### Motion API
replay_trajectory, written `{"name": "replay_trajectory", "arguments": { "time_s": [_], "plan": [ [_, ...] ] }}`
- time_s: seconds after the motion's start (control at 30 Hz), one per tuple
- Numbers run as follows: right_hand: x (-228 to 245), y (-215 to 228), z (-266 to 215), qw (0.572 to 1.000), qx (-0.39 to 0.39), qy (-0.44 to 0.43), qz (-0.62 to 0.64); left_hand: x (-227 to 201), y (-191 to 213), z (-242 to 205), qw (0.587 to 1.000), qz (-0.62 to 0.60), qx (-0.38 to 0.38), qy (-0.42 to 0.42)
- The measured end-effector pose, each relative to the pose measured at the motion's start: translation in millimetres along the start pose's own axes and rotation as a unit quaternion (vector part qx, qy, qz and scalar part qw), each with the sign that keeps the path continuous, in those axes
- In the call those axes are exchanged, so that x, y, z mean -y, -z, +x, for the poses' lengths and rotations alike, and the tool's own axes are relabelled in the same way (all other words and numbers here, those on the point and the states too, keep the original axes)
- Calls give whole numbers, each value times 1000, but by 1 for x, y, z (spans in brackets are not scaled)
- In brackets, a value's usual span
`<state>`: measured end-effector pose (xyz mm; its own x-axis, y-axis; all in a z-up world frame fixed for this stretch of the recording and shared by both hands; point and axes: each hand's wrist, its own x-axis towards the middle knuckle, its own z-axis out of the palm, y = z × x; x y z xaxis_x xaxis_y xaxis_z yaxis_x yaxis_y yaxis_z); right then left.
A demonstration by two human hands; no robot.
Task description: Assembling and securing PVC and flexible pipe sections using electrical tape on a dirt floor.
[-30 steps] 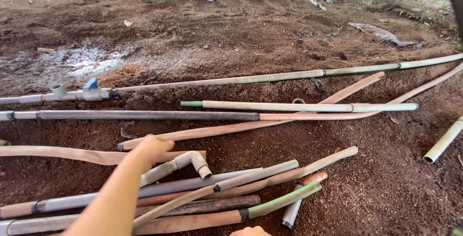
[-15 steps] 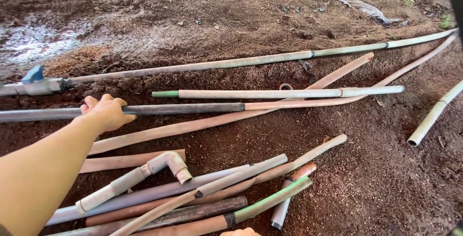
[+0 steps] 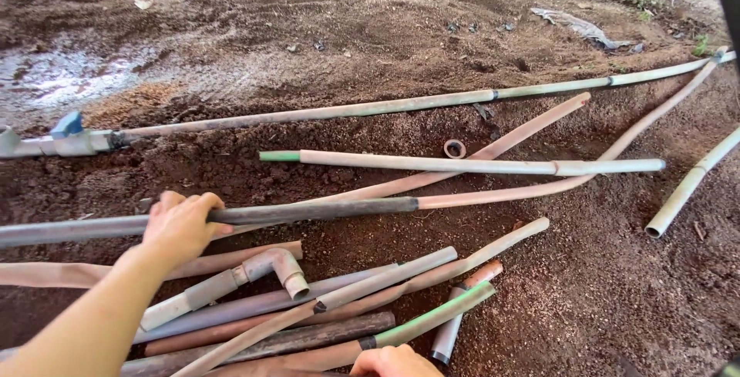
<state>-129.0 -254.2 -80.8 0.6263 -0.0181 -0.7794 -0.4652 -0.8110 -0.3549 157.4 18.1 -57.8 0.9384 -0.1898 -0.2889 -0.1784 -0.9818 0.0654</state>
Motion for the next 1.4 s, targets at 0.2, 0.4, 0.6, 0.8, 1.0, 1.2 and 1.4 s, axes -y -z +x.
{"name": "replay_trajectory", "arguments": {
  "time_s": [0.2, 0.4, 0.6, 0.8, 1.0, 1.2, 1.4],
  "plan": [
    [9, 10, -31, 994, -101, -16, -37, -57, 30, -72, 996, -13, 24, -82],
    [-45, -3, 7, 986, -154, 60, -17, -116, 57, -124, 980, 15, -30, -196],
    [-8, 40, -60, 727, -174, 50, 662, -134, 70, -159, 974, -32, -5, -223],
    [6, 76, -119, 380, -177, 126, 899, -159, 50, -201, 973, -70, 46, -214],
    [-83, 67, -18, 250, -147, -79, 954, -158, 32, -202, 964, -106, 159, -183],
    [-94, 72, -52, 130, -191, -139, 963, -80, -10, -146, 962, -203, -177, 35],
    [-81, 110, -123, 226, -276, 77, 931, 89, -77, -56, 911, -126, 32, 392]
  ]
}}
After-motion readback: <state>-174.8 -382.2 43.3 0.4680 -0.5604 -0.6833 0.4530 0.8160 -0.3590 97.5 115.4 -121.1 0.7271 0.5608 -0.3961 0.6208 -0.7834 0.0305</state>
